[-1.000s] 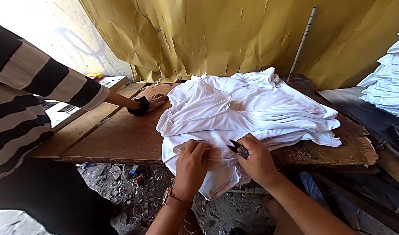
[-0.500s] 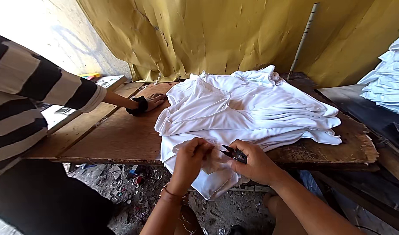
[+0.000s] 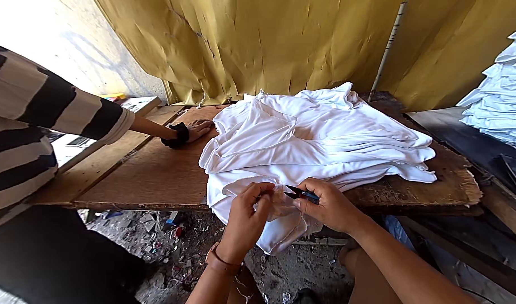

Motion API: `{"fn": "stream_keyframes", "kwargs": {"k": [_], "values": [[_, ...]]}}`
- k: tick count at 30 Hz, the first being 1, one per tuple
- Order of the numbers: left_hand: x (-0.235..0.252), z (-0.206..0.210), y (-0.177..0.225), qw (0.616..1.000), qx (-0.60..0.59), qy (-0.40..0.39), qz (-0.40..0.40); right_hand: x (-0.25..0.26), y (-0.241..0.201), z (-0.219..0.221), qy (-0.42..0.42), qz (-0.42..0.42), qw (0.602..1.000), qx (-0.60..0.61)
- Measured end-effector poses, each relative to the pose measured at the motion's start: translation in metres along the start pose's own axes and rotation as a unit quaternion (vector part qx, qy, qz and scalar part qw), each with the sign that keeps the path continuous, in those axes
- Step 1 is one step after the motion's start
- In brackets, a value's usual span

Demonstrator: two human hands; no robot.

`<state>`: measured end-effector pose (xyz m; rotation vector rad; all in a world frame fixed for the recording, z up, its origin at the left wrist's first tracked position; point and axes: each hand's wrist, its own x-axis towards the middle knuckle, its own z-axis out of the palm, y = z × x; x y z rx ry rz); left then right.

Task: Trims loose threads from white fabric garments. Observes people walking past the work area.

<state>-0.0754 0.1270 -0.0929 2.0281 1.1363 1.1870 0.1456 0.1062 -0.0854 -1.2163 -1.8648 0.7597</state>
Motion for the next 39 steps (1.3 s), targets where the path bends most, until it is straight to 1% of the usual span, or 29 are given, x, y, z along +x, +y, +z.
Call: {"fn": "stream_keyframes", "kwargs": {"k": [2, 3, 5, 8, 10, 12, 14, 15, 16, 17, 18, 19, 20, 21, 22, 23, 24, 26, 28, 30, 33, 35, 39], "values": [[0.000, 0.012, -0.003, 0.993, 0.087, 0.032, 0.074, -0.001, -0.001, -0.001, -0.006, 0.011, 1.000, 0.006], [0.000, 0.018, -0.004, 0.987, 0.114, 0.050, 0.096, -0.001, -0.002, -0.002, -0.008, 0.013, 1.000, 0.006], [-0.001, 0.024, -0.005, 0.984, 0.126, 0.072, 0.102, -0.001, -0.002, -0.003, -0.011, 0.019, 1.000, 0.004], [-0.001, 0.017, -0.007, 0.995, 0.054, 0.075, 0.044, 0.000, -0.005, -0.005, -0.023, 0.022, 0.999, -0.019], [-0.002, 0.012, -0.008, 0.998, -0.031, 0.060, -0.002, 0.001, -0.007, -0.004, -0.030, 0.025, 0.998, -0.055], [-0.003, 0.007, -0.009, 0.990, -0.134, 0.040, -0.016, 0.002, -0.009, -0.002, -0.029, 0.028, 0.996, -0.083], [-0.010, -0.001, -0.010, 0.967, -0.254, -0.009, 0.005, 0.003, -0.010, 0.001, -0.021, 0.020, 0.995, -0.100], [-0.016, -0.009, -0.010, 0.948, -0.310, -0.063, 0.028, 0.003, -0.008, 0.002, -0.018, 0.017, 0.995, -0.098], [-0.023, -0.019, -0.009, 0.917, -0.371, -0.137, 0.056, 0.003, -0.006, 0.002, -0.012, 0.016, 0.996, -0.087], [-0.028, -0.029, -0.008, 0.875, -0.422, -0.222, 0.088, 0.003, -0.002, 0.001, -0.002, 0.017, 0.998, -0.064], [-0.030, -0.036, -0.004, 0.839, -0.448, -0.287, 0.113, 0.002, 0.002, 0.001, 0.012, 0.017, 0.999, -0.035], [-0.031, -0.041, 0.001, 0.843, -0.429, -0.299, 0.126, 0.002, 0.006, 0.001, 0.028, 0.013, 1.000, -0.005], [-0.030, -0.043, 0.006, 0.891, -0.354, -0.254, 0.127, 0.003, 0.010, 0.002, 0.042, 0.008, 0.999, 0.017], [-0.027, -0.041, 0.010, 0.946, -0.244, -0.177, 0.115, 0.002, 0.011, 0.003, 0.052, 0.004, 0.998, 0.032], [-0.020, -0.035, 0.012, 0.980, -0.126, -0.105, 0.109, 0.001, 0.012, 0.004, 0.059, -0.002, 0.998, 0.038], [-0.009, -0.028, 0.010, 0.992, -0.017, -0.059, 0.114, 0.001, 0.013, 0.006, 0.066, -0.008, 0.997, 0.035], [0.003, -0.022, 0.009, 0.991, 0.065, -0.044, 0.112, 0.001, 0.014, 0.007, 0.070, -0.011, 0.997, 0.030], [0.022, -0.010, 0.004, 0.981, 0.148, -0.055, 0.112, 0.000, 0.016, 0.009, 0.074, -0.019, 0.997, 0.017], [0.030, -0.002, -0.004, 0.975, 0.173, -0.042, 0.135, -0.002, 0.017, 0.009, 0.068, -0.022, 0.997, 0.001], [0.028, -0.004, -0.011, 0.977, 0.153, 0.002, 0.149, -0.003, 0.017, 0.009, 0.063, -0.021, 0.998, -0.011], [0.014, -0.012, -0.018, 0.989, 0.096, 0.041, 0.106, -0.003, 0.016, 0.008, 0.057, -0.019, 0.998, -0.017], [0.005, -0.017, -0.020, 0.996, 0.045, 0.046, 0.067, -0.003, 0.015, 0.008, 0.054, -0.012, 0.998, -0.021], [-0.006, -0.024, -0.023, 0.997, -0.012, 0.020, 0.078, -0.002, 0.015, 0.010, 0.068, -0.028, 0.996, -0.046]]}}
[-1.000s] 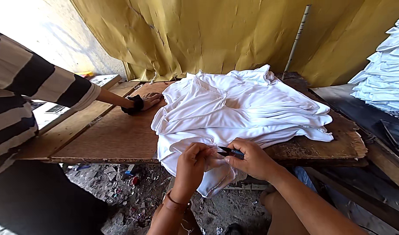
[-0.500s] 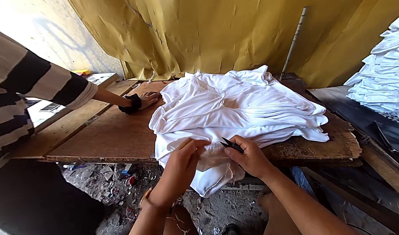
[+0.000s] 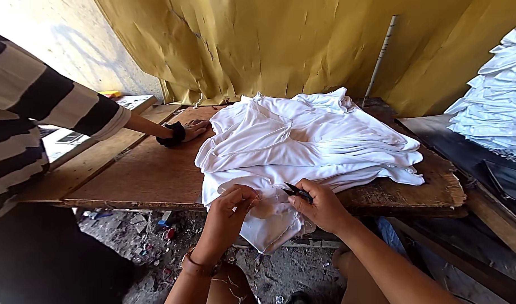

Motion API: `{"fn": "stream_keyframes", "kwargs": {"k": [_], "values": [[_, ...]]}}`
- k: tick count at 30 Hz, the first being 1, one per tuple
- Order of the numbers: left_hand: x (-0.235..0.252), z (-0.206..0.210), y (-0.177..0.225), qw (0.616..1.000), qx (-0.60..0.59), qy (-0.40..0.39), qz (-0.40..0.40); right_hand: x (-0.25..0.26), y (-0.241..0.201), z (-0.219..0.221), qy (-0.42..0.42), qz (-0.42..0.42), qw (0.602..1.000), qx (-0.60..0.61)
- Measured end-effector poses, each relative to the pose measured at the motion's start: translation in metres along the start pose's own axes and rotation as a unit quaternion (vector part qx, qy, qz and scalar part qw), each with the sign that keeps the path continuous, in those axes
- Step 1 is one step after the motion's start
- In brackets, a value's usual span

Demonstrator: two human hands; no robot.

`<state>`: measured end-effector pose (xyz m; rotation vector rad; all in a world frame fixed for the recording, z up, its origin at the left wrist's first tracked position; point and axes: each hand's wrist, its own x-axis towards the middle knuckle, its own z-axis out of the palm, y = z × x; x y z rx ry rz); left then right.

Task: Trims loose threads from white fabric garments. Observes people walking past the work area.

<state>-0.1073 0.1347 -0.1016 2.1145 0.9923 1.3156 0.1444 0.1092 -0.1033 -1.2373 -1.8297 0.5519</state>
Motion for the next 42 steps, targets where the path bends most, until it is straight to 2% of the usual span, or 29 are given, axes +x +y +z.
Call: {"fn": "stream_keyframes", "kwargs": {"k": [2, 4, 6, 9, 18, 21, 24, 26, 28, 30, 31, 32, 34, 35, 36, 38, 42], "values": [[-0.001, 0.001, 0.002, 1.000, -0.005, 0.001, -0.011, -0.004, -0.006, 0.003, 0.034, -0.044, 0.996, -0.065], [-0.001, 0.004, 0.005, 1.000, 0.007, 0.012, -0.023, -0.006, -0.014, 0.010, 0.088, -0.126, 0.978, -0.142], [-0.001, 0.006, 0.007, 0.999, 0.006, 0.019, -0.028, -0.005, -0.026, 0.015, 0.091, -0.167, 0.963, -0.193], [-0.004, 0.009, 0.009, 0.999, -0.018, 0.012, -0.031, 0.001, -0.036, 0.017, 0.033, -0.137, 0.962, -0.235], [-0.009, 0.019, 0.008, 1.000, -0.004, 0.016, 0.007, 0.009, -0.029, 0.015, 0.009, -0.115, 0.980, -0.160], [-0.014, 0.015, 0.015, 0.996, 0.054, -0.037, 0.060, 0.009, -0.024, 0.003, -0.003, -0.042, 0.999, -0.021], [-0.024, 0.014, 0.019, 0.977, 0.155, -0.112, 0.097, 0.005, 0.003, -0.013, 0.090, -0.004, 0.993, 0.080], [-0.031, 0.017, 0.015, 0.962, 0.206, -0.131, 0.123, 0.001, 0.024, -0.023, 0.135, 0.004, 0.988, 0.072], [-0.031, 0.012, 0.016, 0.950, 0.218, -0.175, 0.140, 0.000, 0.035, -0.028, 0.144, 0.009, 0.989, 0.044], [-0.012, -0.006, 0.032, 0.942, 0.189, -0.245, 0.129, 0.000, 0.034, -0.030, 0.130, 0.013, 0.991, 0.015], [0.005, -0.019, 0.045, 0.942, 0.193, -0.248, 0.118, 0.000, 0.032, -0.030, 0.124, 0.016, 0.992, 0.006], [0.028, -0.033, 0.058, 0.947, 0.224, -0.201, 0.111, 0.001, 0.032, -0.030, 0.122, 0.018, 0.992, 0.001], [0.084, -0.059, 0.071, 0.948, 0.305, -0.037, 0.087, 0.002, 0.032, -0.030, 0.129, 0.020, 0.991, 0.012], [0.111, -0.070, 0.070, 0.941, 0.334, 0.020, 0.057, 0.001, 0.032, -0.029, 0.136, 0.018, 0.990, 0.023], [0.132, -0.078, 0.067, 0.937, 0.347, 0.044, 0.021, 0.001, 0.033, -0.028, 0.143, 0.016, 0.989, 0.031], [0.145, -0.076, 0.066, 0.934, 0.353, 0.048, -0.006, -0.001, 0.035, -0.027, 0.157, 0.008, 0.987, 0.033], [0.099, -0.024, 0.051, 0.947, 0.314, 0.008, 0.074, -0.002, 0.040, -0.023, 0.164, -0.004, 0.985, 0.045]]}}
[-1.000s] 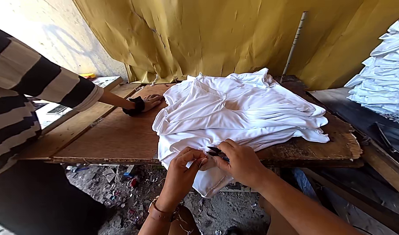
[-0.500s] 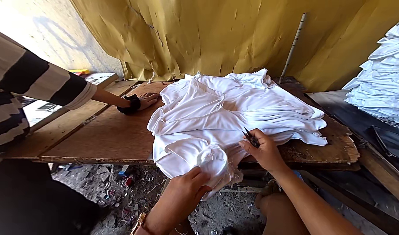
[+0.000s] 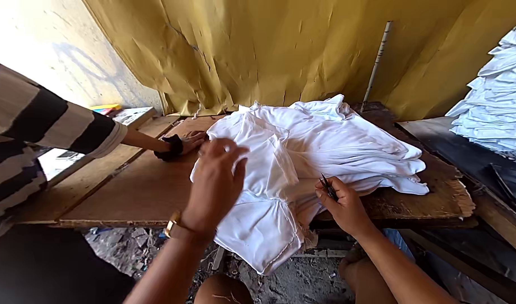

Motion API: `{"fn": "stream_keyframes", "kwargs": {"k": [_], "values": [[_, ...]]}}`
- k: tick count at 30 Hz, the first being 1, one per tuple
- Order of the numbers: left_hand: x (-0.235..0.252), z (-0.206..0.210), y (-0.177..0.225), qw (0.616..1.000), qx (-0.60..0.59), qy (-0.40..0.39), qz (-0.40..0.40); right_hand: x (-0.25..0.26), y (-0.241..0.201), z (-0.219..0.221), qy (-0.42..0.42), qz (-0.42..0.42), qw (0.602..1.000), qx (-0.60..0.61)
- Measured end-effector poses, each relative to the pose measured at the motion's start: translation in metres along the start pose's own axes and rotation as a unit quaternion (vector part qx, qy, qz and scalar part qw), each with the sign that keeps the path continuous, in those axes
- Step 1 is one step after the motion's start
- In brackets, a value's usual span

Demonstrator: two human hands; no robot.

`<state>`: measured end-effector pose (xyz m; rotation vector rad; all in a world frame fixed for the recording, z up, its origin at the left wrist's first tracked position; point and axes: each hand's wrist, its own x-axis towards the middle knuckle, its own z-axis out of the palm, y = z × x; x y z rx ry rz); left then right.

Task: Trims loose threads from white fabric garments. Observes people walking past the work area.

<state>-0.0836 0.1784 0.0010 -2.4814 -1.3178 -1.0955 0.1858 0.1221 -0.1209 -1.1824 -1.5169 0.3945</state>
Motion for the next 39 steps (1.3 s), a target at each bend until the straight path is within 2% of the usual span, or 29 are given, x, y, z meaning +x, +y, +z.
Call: {"fn": "stream_keyframes", "kwargs": {"k": [3, 5, 8, 10, 13, 18, 21, 24, 26, 28, 30, 33, 36, 39], "values": [[-0.029, 0.036, 0.008, 0.996, -0.074, 0.043, 0.027, 0.000, -0.001, 0.003, -0.003, -0.006, 1.000, -0.015], [-0.040, 0.051, 0.015, 0.993, -0.105, 0.042, 0.033, 0.000, -0.001, 0.003, -0.005, -0.007, 1.000, -0.021], [-0.043, 0.063, 0.033, 0.996, -0.082, -0.021, -0.036, 0.000, -0.002, 0.002, -0.011, -0.001, 0.999, -0.030], [-0.032, 0.071, 0.040, 0.996, -0.046, -0.029, -0.064, -0.001, -0.003, 0.002, -0.012, 0.006, 0.999, -0.038], [-0.004, 0.071, 0.042, 0.996, -0.039, -0.050, -0.070, 0.001, -0.005, 0.004, -0.014, 0.019, 0.998, -0.050], [0.018, 0.052, 0.028, 0.973, -0.155, -0.153, -0.078, 0.001, -0.004, 0.003, -0.026, 0.029, 0.997, -0.060], [0.020, 0.053, 0.013, 0.964, -0.223, -0.139, -0.048, 0.002, -0.004, 0.003, -0.028, 0.044, 0.997, -0.053], [0.018, 0.062, 0.000, 0.965, -0.224, -0.133, -0.002, 0.004, -0.011, 0.003, 0.004, 0.053, 0.999, 0.010], [0.017, 0.067, 0.001, 0.974, -0.196, -0.116, 0.003, 0.010, -0.025, 0.010, 0.047, -0.011, 0.998, 0.050], [0.018, 0.072, 0.007, 0.980, -0.170, -0.101, -0.016, 0.023, -0.047, 0.017, 0.031, -0.099, 0.993, 0.050], [0.019, 0.080, 0.013, 0.985, -0.143, -0.092, -0.036, 0.038, -0.063, 0.028, 0.004, -0.131, 0.991, 0.007], [0.019, 0.086, 0.022, 0.992, -0.107, -0.066, -0.026, 0.052, -0.058, 0.037, -0.040, -0.048, 0.998, -0.027], [0.021, 0.082, 0.011, 0.983, -0.149, -0.086, -0.057, 0.049, -0.041, 0.037, -0.078, 0.069, 0.994, -0.016], [0.022, 0.069, -0.005, 0.924, -0.314, -0.137, -0.169, 0.045, -0.035, 0.035, -0.083, 0.077, 0.994, -0.002]]}}
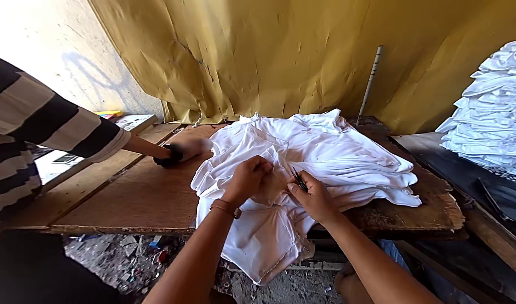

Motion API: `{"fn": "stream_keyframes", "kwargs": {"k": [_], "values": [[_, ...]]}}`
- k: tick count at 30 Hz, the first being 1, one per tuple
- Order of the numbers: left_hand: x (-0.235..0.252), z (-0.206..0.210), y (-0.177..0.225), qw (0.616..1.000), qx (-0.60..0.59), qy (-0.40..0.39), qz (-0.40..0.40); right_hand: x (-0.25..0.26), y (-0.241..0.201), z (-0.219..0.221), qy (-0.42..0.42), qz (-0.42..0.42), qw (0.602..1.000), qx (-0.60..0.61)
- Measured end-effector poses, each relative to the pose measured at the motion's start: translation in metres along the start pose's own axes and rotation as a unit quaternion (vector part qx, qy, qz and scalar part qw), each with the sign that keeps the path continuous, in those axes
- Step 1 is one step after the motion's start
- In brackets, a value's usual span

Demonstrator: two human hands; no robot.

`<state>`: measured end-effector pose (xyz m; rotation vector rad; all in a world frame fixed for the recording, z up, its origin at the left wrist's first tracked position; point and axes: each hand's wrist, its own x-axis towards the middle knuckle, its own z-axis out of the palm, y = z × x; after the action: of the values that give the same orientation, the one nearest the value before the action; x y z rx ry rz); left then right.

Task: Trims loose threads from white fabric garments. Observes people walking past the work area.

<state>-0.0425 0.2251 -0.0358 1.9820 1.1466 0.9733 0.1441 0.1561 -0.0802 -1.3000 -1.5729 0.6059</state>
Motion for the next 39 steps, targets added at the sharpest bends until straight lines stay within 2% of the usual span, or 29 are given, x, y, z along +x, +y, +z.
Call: {"fn": "stream_keyframes", "kwargs": {"k": [3, 5, 7, 10, 12, 13, 16, 18, 21, 23, 25, 28, 31, 36, 39], "values": [[-0.016, -0.015, -0.014, 0.967, -0.252, -0.019, -0.031, 0.002, 0.007, 0.000, -0.007, -0.012, 0.999, 0.044], [-0.030, -0.019, -0.013, 0.932, -0.355, 0.019, -0.067, 0.004, 0.010, -0.002, 0.000, -0.009, 0.996, 0.084], [-0.044, -0.018, -0.015, 0.942, -0.330, 0.028, -0.048, 0.004, 0.010, -0.001, 0.022, -0.003, 0.994, 0.111], [-0.062, -0.007, -0.023, 0.992, -0.108, -0.006, 0.069, 0.004, 0.011, -0.003, 0.028, 0.008, 0.993, 0.115], [-0.067, 0.009, -0.025, 0.990, 0.068, 0.013, 0.119, 0.004, 0.013, -0.003, 0.026, 0.005, 0.993, 0.119], [-0.068, 0.017, -0.024, 0.984, 0.121, 0.030, 0.127, 0.003, 0.014, -0.003, 0.027, -0.001, 0.992, 0.122], [-0.067, 0.031, -0.023, 0.972, 0.167, 0.085, 0.142, 0.003, 0.016, -0.002, 0.027, -0.010, 0.993, 0.115], [-0.066, 0.029, -0.023, 0.977, 0.138, 0.092, 0.132, 0.003, 0.016, -0.002, 0.027, -0.012, 0.993, 0.111], [-0.071, 0.012, -0.023, 0.997, -0.036, 0.053, 0.031, -0.002, 0.012, -0.006, 0.013, -0.025, 0.987, 0.156], [-0.078, 0.005, -0.025, 0.985, -0.168, 0.046, -0.018, -0.015, -0.001, -0.009, -0.008, -0.050, 0.990, 0.135], [-0.082, 0.004, -0.028, 0.969, -0.239, 0.050, -0.026, -0.032, -0.016, -0.008, -0.039, -0.077, 0.995, 0.056], [-0.086, 0.008, -0.027, 0.963, -0.263, 0.052, -0.025, -0.048, -0.030, 0.008, -0.047, -0.106, 0.981, -0.153], [-0.086, 0.011, -0.026, 0.960, -0.272, 0.066, -0.015, -0.042, -0.036, 0.017, -0.072, -0.073, 0.963, -0.249], [-0.086, 0.009, -0.028, 0.967, -0.244, 0.067, -0.006, -0.032, -0.027, 0.024, -0.053, -0.091, 0.966, -0.235], [-0.084, 0.006, -0.024, 0.976, -0.211, 0.044, 0.014, -0.030, -0.017, 0.020, -0.073, -0.067, 0.983, -0.154]]}}
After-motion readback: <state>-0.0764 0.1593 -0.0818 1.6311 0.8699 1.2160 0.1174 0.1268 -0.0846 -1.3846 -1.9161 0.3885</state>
